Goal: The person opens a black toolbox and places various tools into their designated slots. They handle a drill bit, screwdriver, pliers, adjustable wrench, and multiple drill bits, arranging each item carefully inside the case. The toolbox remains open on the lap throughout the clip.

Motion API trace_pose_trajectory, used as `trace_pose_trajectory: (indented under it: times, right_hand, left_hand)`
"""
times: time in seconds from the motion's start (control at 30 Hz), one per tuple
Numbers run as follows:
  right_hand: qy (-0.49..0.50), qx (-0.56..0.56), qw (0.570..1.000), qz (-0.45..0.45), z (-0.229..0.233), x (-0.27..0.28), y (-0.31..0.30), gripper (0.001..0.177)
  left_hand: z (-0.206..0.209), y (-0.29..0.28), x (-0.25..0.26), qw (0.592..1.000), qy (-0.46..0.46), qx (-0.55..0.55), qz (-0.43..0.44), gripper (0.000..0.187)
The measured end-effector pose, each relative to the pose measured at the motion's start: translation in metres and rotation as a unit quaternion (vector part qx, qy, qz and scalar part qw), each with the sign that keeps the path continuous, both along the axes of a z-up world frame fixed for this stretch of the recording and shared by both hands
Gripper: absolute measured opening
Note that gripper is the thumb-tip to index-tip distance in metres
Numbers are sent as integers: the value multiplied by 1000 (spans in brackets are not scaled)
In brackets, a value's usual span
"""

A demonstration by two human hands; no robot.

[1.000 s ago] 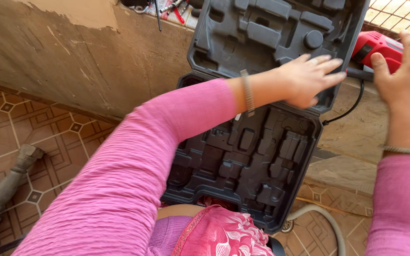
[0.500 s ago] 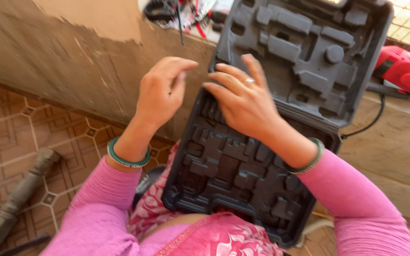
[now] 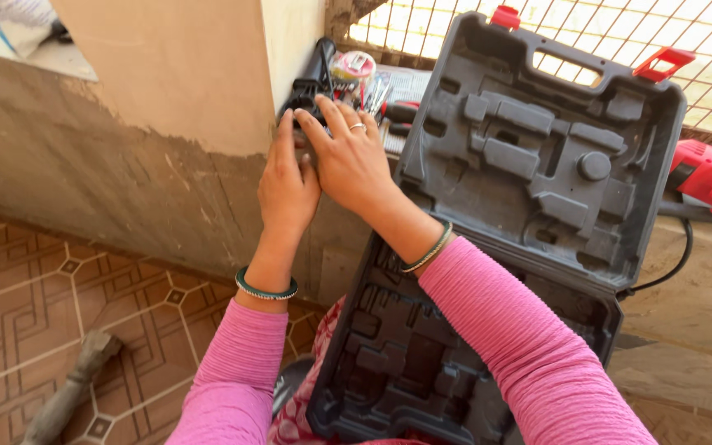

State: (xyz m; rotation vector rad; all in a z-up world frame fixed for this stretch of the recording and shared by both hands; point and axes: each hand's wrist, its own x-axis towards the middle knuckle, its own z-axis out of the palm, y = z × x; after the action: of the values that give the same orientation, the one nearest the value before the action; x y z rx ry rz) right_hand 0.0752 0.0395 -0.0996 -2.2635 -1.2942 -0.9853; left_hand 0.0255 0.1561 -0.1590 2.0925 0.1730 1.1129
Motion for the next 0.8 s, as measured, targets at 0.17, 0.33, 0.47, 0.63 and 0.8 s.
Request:
trace_pose_trajectory:
  times: [0.17, 0.33, 0.47, 0.63, 0.8]
  right_hand:
    - [34, -12, 999, -41, -4, 16, 14, 53]
    - [93, 66, 993, 7, 1, 24, 18, 33]
    - [79, 101, 991, 41, 8, 32, 20, 24]
    - [28, 115, 991, 65, 16, 38, 16, 26]
    - [-1, 130, 989, 76, 31, 28, -8, 30]
  left_hand:
    - [-13, 12, 22, 996, -67, -18, -53, 64]
    - [-17, 13, 30, 995, -67, -61, -47, 55]
    - [-15, 10, 36, 979, -103, -158, -79, 50]
    - [-2, 0, 34, 979, -110, -157, -73, 50]
    - [22, -17, 18, 983, -116, -115, -87, 52]
